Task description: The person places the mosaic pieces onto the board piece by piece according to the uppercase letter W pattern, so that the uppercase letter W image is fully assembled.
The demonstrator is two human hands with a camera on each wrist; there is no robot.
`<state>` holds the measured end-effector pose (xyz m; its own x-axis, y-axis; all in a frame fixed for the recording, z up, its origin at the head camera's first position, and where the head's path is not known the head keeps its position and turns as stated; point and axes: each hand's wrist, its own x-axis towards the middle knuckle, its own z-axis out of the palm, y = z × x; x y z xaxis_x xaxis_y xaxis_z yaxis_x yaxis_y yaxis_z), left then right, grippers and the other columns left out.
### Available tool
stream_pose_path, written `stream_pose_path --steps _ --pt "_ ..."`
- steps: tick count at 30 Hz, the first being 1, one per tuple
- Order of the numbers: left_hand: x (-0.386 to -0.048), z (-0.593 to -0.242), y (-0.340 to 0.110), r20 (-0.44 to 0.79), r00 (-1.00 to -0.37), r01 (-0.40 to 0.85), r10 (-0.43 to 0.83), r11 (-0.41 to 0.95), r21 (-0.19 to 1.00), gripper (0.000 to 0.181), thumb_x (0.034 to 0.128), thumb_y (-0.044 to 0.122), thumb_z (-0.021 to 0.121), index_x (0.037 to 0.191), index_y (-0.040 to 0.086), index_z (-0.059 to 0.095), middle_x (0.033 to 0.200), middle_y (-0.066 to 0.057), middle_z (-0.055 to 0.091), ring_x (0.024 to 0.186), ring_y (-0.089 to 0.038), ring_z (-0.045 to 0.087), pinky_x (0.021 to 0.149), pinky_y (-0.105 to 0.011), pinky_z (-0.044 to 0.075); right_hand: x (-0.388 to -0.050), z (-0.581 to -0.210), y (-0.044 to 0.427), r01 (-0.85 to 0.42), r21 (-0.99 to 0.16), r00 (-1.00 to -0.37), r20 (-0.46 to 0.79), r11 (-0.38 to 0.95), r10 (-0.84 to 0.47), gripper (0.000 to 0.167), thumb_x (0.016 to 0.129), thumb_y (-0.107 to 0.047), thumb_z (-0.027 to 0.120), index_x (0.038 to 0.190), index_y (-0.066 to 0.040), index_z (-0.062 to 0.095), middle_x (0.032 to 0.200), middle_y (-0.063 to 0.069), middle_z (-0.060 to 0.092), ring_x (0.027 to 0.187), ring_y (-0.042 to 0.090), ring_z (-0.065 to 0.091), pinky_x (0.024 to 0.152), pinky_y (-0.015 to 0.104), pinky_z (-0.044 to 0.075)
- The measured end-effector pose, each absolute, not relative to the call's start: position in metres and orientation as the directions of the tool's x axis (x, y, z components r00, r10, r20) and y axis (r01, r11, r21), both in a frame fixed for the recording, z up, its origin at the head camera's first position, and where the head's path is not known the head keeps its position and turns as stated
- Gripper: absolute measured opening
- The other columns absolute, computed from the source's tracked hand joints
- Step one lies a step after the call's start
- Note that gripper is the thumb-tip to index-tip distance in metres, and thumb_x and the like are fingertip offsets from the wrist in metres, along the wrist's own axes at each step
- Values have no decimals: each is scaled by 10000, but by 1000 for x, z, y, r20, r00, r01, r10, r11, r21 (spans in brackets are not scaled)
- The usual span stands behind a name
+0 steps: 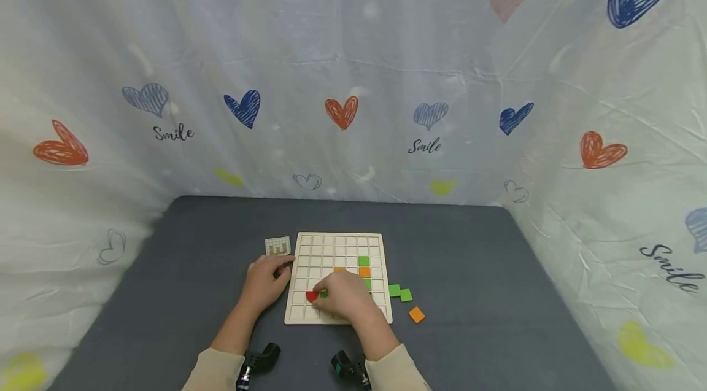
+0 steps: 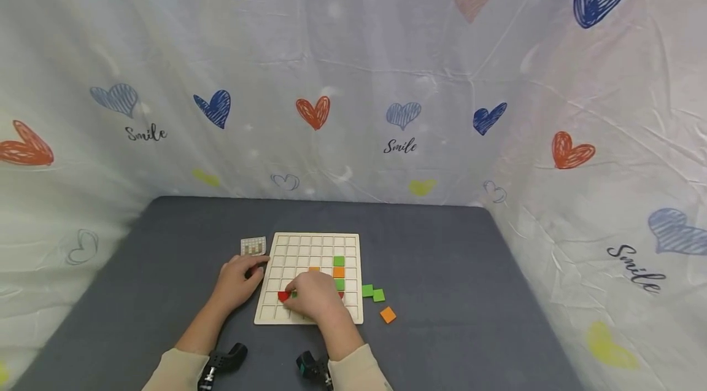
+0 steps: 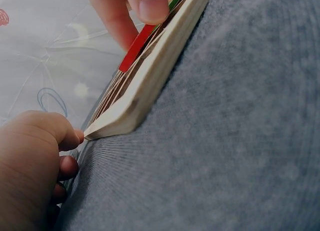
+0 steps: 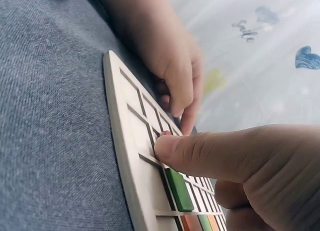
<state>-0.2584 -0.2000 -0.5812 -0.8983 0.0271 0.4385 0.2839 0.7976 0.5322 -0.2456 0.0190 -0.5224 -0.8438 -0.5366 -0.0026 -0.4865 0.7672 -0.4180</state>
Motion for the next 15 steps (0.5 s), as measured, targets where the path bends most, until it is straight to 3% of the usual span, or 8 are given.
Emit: stream_pose_path --steps 15 --pt "-260 -582 -200 396 -918 258 30 803 537 304 917 76 644 1179 126 787 714 108 500 749 -155 449 728 -401 306 -245 -528 18 -453 -431 -872 33 780 -488 139 831 -319 853 949 -247 858 851 -106 745 571 21 482 483 239 382"
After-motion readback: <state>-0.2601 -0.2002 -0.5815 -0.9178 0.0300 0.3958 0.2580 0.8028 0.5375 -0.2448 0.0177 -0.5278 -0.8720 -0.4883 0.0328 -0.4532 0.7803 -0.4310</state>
